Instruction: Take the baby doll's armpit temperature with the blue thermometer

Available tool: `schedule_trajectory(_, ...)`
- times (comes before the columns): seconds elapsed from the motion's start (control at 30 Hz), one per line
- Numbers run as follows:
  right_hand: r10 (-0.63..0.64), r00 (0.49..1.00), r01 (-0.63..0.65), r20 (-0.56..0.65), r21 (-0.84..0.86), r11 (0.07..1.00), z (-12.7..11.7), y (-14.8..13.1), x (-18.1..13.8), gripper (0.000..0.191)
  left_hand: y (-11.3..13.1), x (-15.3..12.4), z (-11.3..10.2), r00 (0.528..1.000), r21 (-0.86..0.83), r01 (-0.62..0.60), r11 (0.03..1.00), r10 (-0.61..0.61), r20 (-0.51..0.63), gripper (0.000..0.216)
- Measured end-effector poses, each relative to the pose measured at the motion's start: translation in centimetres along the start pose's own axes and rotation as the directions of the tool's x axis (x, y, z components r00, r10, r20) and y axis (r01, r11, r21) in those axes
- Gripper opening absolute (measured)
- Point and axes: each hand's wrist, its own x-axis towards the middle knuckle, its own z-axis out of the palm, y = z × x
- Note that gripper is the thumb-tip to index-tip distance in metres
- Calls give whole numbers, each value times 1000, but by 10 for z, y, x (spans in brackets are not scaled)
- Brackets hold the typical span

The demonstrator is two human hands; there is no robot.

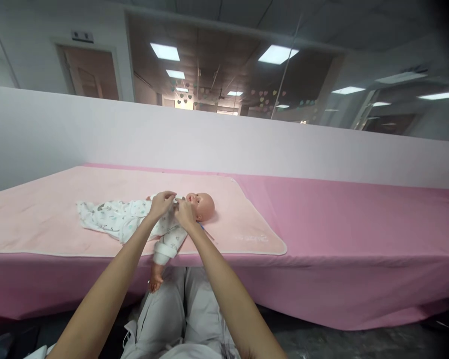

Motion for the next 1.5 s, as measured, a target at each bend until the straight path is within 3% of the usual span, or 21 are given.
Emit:
schedule_trajectory(0.13,67,998,-67,-11,-20,998,3,4,-5,23,-9,17,3,987,-10,-47,999,48,153,29)
schedule_trajectory(0.33,185,980,-182,-69,42,982,20,3,-11,33,-24,33,13,925,-47,-66,997,79,371,22)
schedule_trajectory(0.47,244,959,-220,-144,167,961,32,7,-13,32,-34,35,12,903,-90,-24,996,61,426,26)
schedule_trajectory(0.67,277,942,-216,-191,288,933,43,11,-15,33,-39,29,-2,816,-357,137,924,99,569,33)
schedule_trajectory(0.93,223,942,-119,-249,373,920,48,15,-16,34,-40,27,-1,835,-407,256,877,12,550,35)
schedule_trajectory(1.2,208,949,-91,-238,425,900,45,14,-17,32,-41,21,1,854,-419,284,862,-29,519,37)
schedule_trajectory(1.3,221,946,-100,-237,437,894,45,15,-15,31,-39,18,1,874,-419,262,869,-30,485,35)
schedule_trajectory(1.5,245,918,-58,-312,505,861,55,19,-12,27,-35,7,-5,844,-396,135,908,104,526,31)
